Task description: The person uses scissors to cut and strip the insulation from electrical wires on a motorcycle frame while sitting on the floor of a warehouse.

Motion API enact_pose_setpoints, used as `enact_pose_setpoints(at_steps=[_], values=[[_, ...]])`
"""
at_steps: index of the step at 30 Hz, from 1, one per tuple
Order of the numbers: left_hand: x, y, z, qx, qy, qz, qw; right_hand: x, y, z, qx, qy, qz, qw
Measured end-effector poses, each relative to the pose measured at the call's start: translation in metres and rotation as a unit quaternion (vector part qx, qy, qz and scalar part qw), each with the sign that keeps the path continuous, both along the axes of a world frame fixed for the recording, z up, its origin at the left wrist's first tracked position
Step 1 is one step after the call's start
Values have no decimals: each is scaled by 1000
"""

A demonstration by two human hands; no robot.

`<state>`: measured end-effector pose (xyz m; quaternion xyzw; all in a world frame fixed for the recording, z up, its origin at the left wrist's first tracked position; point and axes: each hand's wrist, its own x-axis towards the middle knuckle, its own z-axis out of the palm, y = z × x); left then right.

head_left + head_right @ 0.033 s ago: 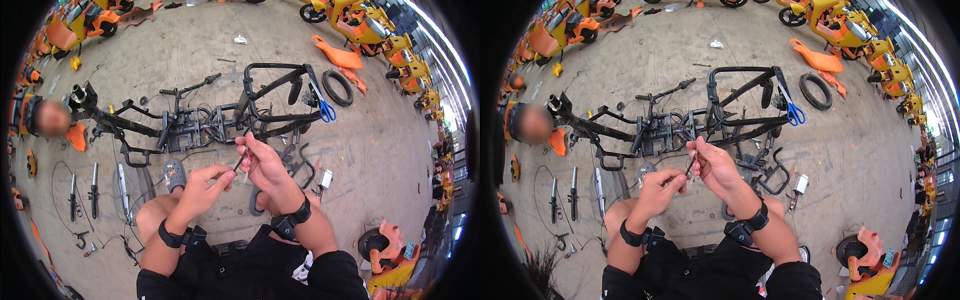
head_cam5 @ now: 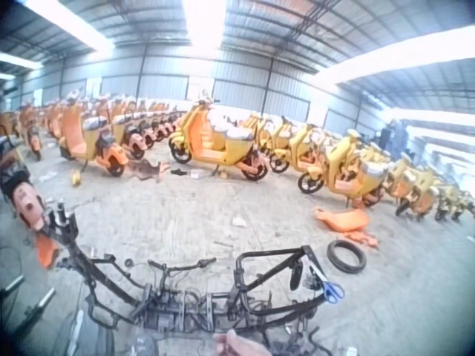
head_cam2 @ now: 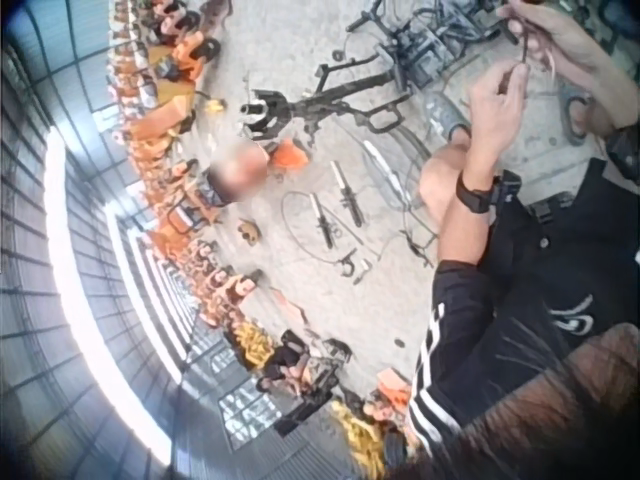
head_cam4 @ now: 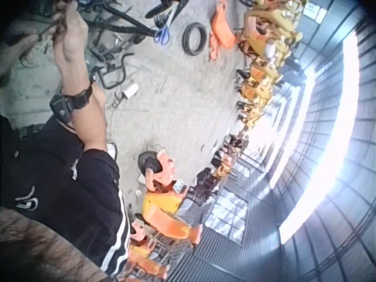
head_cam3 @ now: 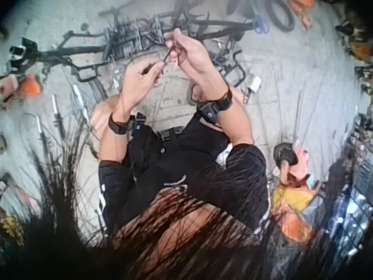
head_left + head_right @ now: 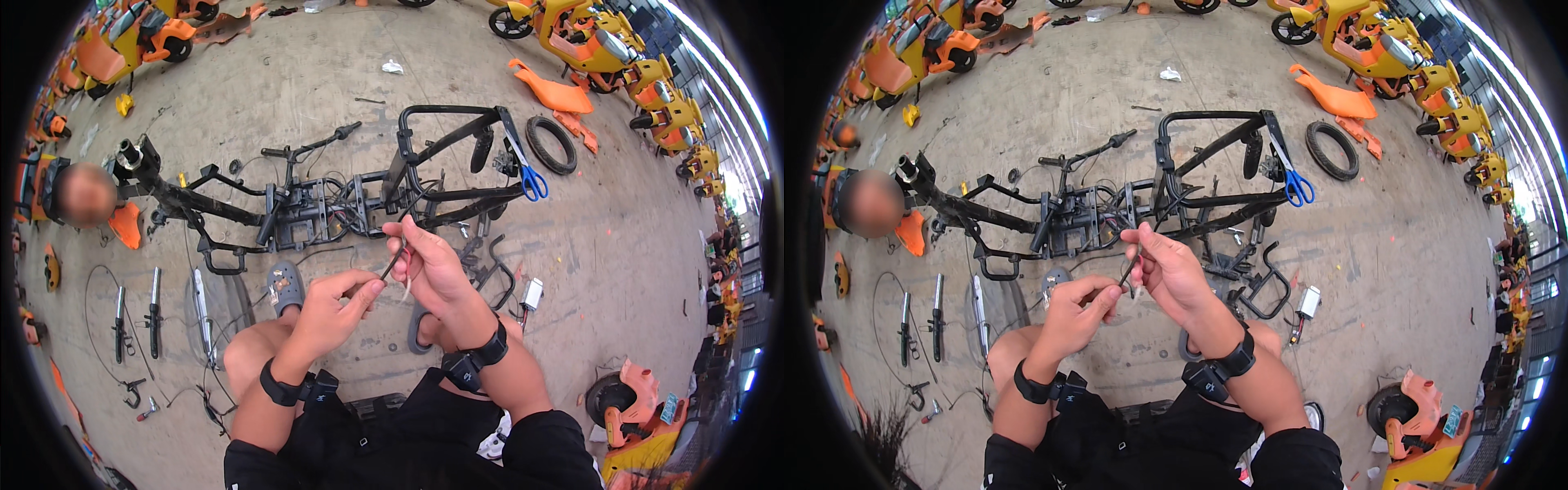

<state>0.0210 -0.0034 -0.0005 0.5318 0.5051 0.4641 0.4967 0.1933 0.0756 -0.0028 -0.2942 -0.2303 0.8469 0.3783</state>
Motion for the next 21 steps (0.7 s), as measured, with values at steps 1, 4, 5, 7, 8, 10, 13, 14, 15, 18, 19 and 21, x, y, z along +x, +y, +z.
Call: enact_pose_setpoints(at_steps=[1,4,5,7,8,10,13,14,15,18,19,21], values=[[0,0,0,22,23,25,999,-1,1,6,14,-34,-1,999],[-2,3,4,112,93,81,986,4,3,17,77,-122,15,989],[-3,5,6,146,116,97,978,7,3,16,111,-148,21,983],[-4,4,6,156,130,95,974,10,-2,15,183,-192,26,964],[-4,4,6,161,137,95,973,10,-2,16,195,-184,21,963],[-3,1,3,139,109,96,980,10,-8,14,210,-171,15,963],[-3,0,1,65,16,89,994,6,-11,14,231,-231,49,944],[-3,1,0,31,-26,87,995,3,-13,16,253,-267,70,927],[1,2,-4,23,-36,93,995,4,-14,14,293,-283,79,910],[3,9,-9,6,-58,83,995,6,-18,16,356,-319,106,872],[2,9,-8,-5,-96,85,992,7,-19,23,369,-349,105,855],[-1,9,-6,-31,-161,78,983,10,-18,27,399,-376,79,832]])
